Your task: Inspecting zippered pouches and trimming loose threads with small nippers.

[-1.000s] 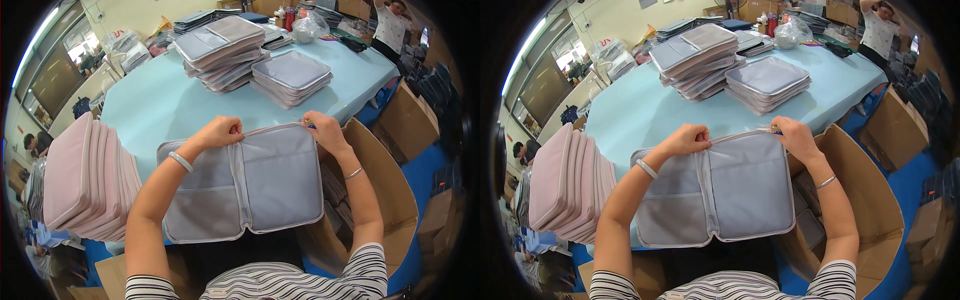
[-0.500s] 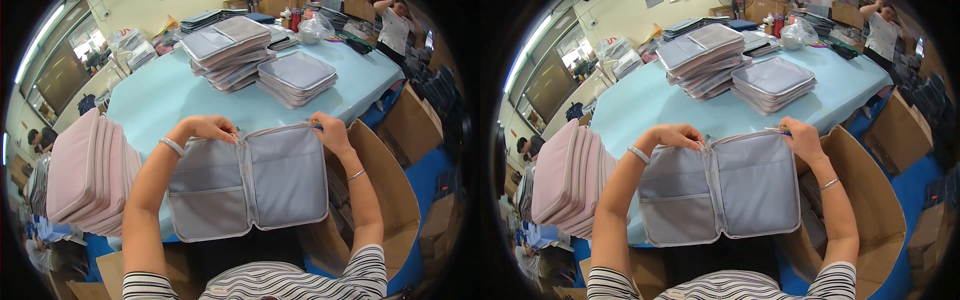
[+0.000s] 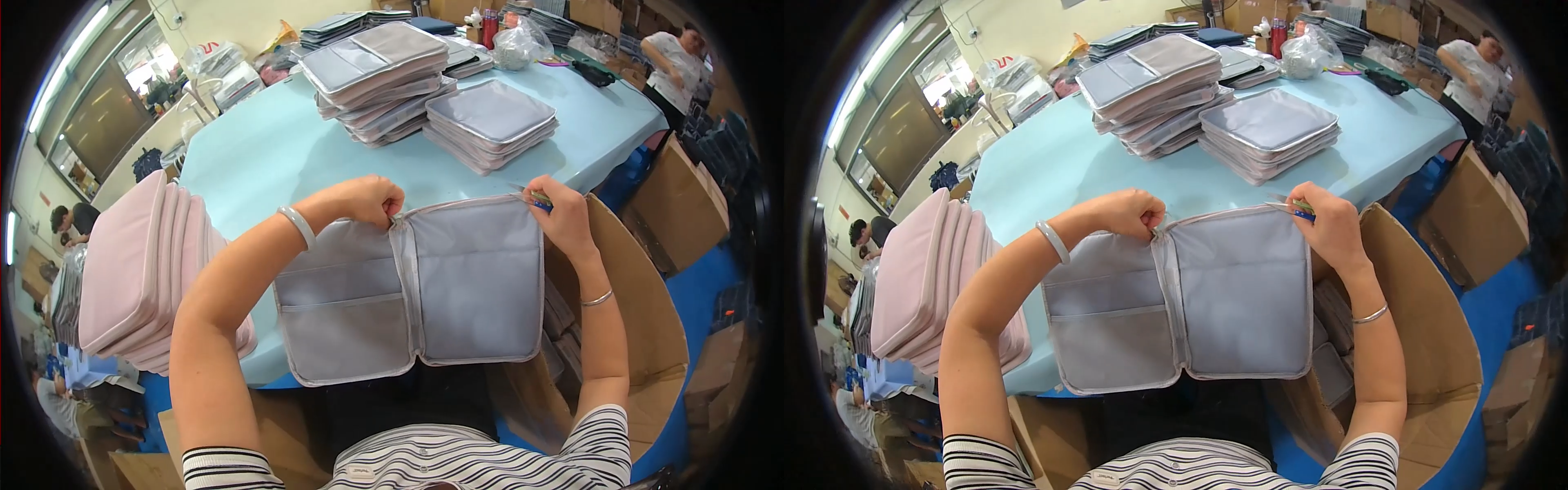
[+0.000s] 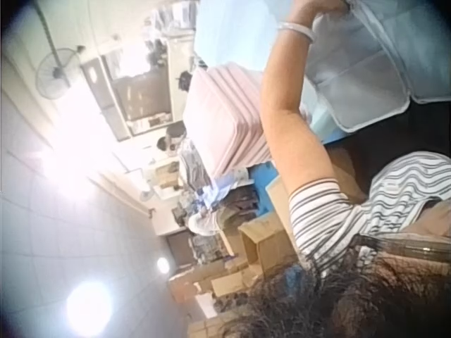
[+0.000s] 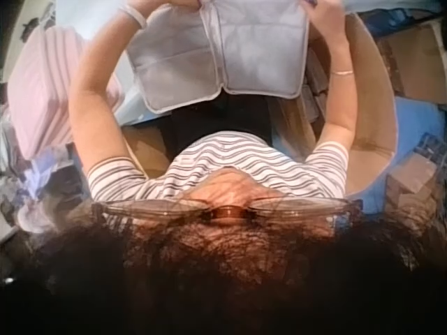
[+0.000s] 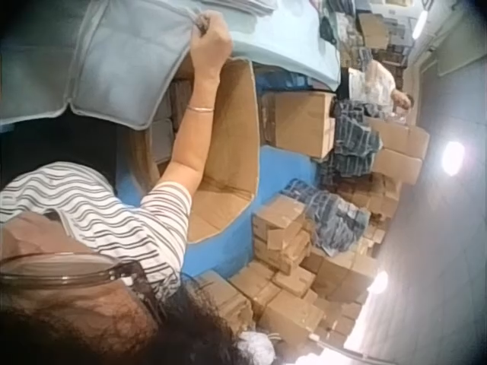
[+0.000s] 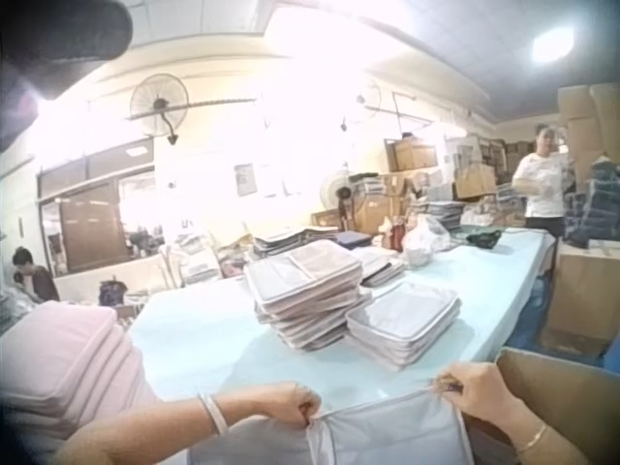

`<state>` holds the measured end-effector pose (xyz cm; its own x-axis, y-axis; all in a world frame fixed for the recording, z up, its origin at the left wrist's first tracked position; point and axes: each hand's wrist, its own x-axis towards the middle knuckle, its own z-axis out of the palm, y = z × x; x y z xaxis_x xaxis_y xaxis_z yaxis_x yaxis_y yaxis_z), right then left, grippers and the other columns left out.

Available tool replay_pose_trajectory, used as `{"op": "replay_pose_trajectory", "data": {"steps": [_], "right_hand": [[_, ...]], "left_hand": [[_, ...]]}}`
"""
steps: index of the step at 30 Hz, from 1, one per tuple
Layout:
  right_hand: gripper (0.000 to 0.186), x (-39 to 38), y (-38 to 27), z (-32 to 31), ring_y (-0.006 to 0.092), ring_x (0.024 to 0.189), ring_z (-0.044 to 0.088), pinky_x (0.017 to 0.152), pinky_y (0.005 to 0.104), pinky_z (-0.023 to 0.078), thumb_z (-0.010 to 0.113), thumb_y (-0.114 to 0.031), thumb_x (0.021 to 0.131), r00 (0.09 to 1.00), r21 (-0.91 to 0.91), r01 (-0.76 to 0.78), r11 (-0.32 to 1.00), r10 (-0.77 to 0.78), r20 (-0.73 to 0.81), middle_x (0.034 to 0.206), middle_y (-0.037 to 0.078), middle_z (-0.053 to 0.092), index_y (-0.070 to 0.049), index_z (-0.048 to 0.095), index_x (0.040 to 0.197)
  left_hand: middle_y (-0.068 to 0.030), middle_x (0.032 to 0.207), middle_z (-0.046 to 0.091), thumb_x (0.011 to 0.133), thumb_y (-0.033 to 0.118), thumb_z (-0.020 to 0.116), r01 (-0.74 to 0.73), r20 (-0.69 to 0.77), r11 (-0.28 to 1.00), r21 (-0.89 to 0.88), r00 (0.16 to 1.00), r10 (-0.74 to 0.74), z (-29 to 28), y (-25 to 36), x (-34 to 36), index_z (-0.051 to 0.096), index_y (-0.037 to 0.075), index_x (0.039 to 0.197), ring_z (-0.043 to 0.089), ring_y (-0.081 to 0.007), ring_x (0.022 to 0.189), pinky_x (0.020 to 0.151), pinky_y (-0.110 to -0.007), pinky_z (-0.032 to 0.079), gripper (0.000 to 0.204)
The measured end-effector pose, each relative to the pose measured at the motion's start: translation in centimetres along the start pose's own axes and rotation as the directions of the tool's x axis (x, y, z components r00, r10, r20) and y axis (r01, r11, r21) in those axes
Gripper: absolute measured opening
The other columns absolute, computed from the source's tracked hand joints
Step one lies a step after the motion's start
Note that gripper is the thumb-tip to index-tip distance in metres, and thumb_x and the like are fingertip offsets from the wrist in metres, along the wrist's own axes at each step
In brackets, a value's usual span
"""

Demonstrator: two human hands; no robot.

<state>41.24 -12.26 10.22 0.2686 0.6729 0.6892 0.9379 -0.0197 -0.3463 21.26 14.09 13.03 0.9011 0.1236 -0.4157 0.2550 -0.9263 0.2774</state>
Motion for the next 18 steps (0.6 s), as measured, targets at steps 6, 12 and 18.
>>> {"op": "replay_pose_trajectory", "data": {"steps": [6, 12, 18], "right_hand": [[0.014, -0.8, 1.8, 0.7, 0.0299, 0.073, 0.064, 0.064, 0.0335, 0.049, 0.064, -0.001, 0.076, 0.998, -0.039, -0.066, 0.997, 0.066, 0.002, 0.077, 0.013, 0.062, -0.004, 0.057, 0.087], [0.012, -1.6, 3.2, 1.1, 0.0314, 0.072, 0.063, 0.061, 0.0358, 0.048, 0.065, -0.004, 0.077, 0.991, -0.086, -0.133, 0.987, 0.135, 0.012, 0.076, 0.014, 0.062, -0.005, 0.056, 0.086], [0.012, -1.6, 5.0, 1.8, 0.0351, 0.073, 0.062, 0.061, 0.0412, 0.047, 0.065, -0.008, 0.079, 0.976, -0.133, -0.210, 0.969, 0.215, 0.025, 0.075, 0.014, 0.063, -0.007, 0.056, 0.086]], "left_hand": [[-0.0078, 0.080, 0.058, 0.077, 0.018, 0.066, -0.117, -0.337, 0.993, -0.032, 0.936, 0.099, 1.2, -3.0, -1.1, 0.058, 0.004, 0.083, 0.055, -0.0206, 0.075, 0.066, -0.034, 0.044, 0.018], [-0.0116, 0.102, 0.063, 0.087, 0.033, 0.059, 0.351, -0.061, 0.934, -0.061, 0.933, -0.354, -0.8, -5.7, -4.3, 0.065, 0.007, 0.108, 0.058, -0.0234, 0.095, 0.084, -0.032, 0.046, 0.034], [-0.0034, 0.100, 0.062, 0.087, 0.032, 0.060, 0.443, 0.087, 0.800, -0.405, 0.889, -0.449, -1.0, -9.8, -7.5, 0.064, 0.005, 0.110, 0.055, -0.0142, 0.096, 0.088, -0.029, 0.044, 0.036]]}}
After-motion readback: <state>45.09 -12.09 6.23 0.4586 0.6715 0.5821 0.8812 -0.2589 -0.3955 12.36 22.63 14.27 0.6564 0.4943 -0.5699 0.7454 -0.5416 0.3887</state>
